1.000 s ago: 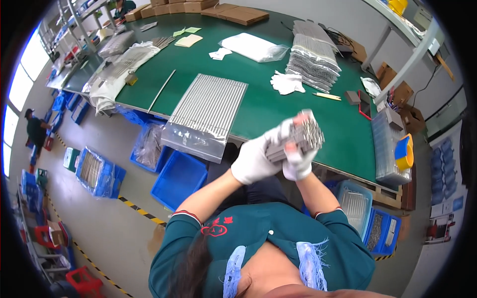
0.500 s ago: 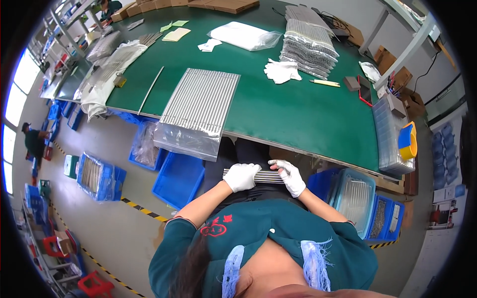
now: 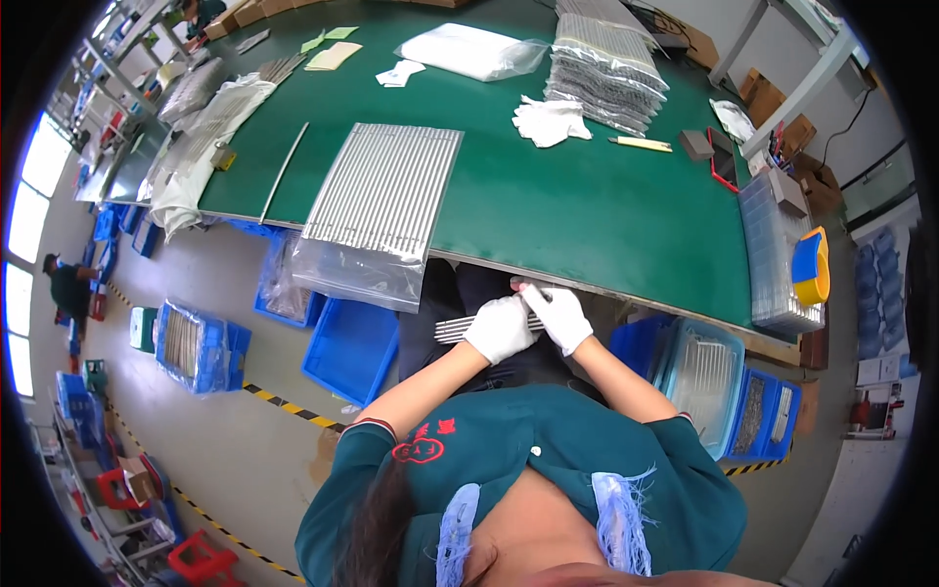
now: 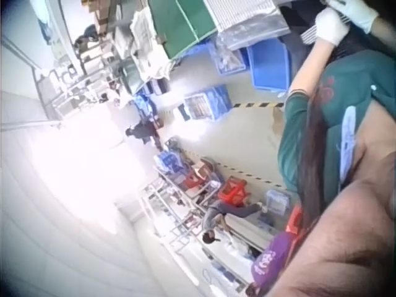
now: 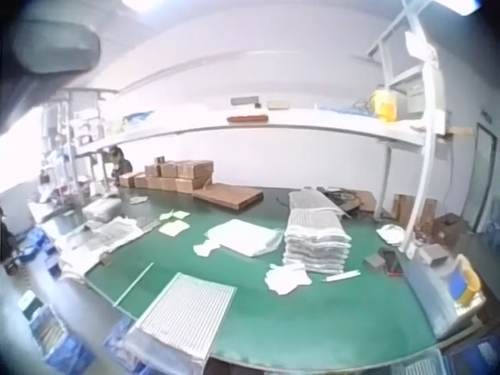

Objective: Sorting, cleaning, and packing bundles of thin metal pins into plastic bags at a manufacturing workbench.

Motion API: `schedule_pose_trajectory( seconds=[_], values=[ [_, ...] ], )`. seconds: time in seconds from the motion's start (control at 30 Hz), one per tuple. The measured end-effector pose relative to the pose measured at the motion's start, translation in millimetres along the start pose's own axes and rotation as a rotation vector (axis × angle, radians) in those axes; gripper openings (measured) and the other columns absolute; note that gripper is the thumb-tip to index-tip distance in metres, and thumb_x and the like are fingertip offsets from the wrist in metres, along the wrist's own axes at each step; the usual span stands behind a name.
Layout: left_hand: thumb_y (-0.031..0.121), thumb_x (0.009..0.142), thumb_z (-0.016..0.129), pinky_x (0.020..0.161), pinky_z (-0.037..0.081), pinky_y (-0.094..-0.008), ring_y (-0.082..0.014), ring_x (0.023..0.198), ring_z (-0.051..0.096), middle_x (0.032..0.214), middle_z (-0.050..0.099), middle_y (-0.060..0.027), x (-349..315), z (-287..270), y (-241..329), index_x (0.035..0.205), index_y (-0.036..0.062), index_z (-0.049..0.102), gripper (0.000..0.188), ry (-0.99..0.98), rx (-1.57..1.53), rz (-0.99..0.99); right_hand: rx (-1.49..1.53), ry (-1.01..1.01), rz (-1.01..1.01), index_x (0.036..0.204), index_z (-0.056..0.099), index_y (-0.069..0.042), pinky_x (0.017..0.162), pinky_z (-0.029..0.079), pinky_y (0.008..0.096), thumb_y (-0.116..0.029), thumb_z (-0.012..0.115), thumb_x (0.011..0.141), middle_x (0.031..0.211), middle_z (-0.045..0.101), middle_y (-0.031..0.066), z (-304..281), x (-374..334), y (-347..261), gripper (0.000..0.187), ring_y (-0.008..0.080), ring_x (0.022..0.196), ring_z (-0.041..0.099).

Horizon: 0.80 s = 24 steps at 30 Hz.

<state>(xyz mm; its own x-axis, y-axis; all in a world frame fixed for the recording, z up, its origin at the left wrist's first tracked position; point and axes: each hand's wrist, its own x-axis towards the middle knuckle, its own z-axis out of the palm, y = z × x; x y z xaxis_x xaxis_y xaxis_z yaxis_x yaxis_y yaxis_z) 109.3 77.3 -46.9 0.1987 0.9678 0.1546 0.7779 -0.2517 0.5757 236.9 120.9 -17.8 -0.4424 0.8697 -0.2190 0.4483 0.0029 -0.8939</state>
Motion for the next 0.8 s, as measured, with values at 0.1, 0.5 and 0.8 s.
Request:
schedule_pose_trajectory(
  seconds=[0.1,0.5,0.8],
  values=[
    [0.017,0.063,0.064,0.058,0.051,-0.0403,-0.0302,0.064,0.062,0.07,0.061,-0.0144,10,16,-1,0.083,0.0022,0.056,0.026,0.0,0.092,0.055,0.284,0.006,-0.176,0.106,0.064,-0.003,0.089,0.044,0.0311,-0.029,0.052,0.091,0.106,0.066,0.0113,-4,10,49,0.033,0.022,0.099,0.061],
    [0.016,0.069,0.066,0.068,0.05,-0.0416,-0.0318,0.076,0.061,0.082,0.062,-0.0137,3,7,-3,0.097,0.0069,0.056,0.031,-0.104,0.125,0.07,0.016,-0.089,0.568,0.1,0.066,-0.002,0.079,0.048,0.0276,-0.041,0.051,0.09,0.092,0.068,0.0087,-79,-154,122,0.043,0.0171,0.083,0.063],
    [0.018,0.074,0.064,0.072,0.05,-0.041,-0.0346,0.081,0.062,0.086,0.064,-0.0153,-3,3,0,0.096,0.0073,0.061,0.025,-0.023,-0.012,0.014,0.311,-0.062,1.415,0.117,0.056,-0.002,0.087,0.048,0.035,-0.049,0.064,0.078,0.113,0.06,0.0178,-54,-332,226,0.061,0.0294,0.103,0.059]
  ],
)
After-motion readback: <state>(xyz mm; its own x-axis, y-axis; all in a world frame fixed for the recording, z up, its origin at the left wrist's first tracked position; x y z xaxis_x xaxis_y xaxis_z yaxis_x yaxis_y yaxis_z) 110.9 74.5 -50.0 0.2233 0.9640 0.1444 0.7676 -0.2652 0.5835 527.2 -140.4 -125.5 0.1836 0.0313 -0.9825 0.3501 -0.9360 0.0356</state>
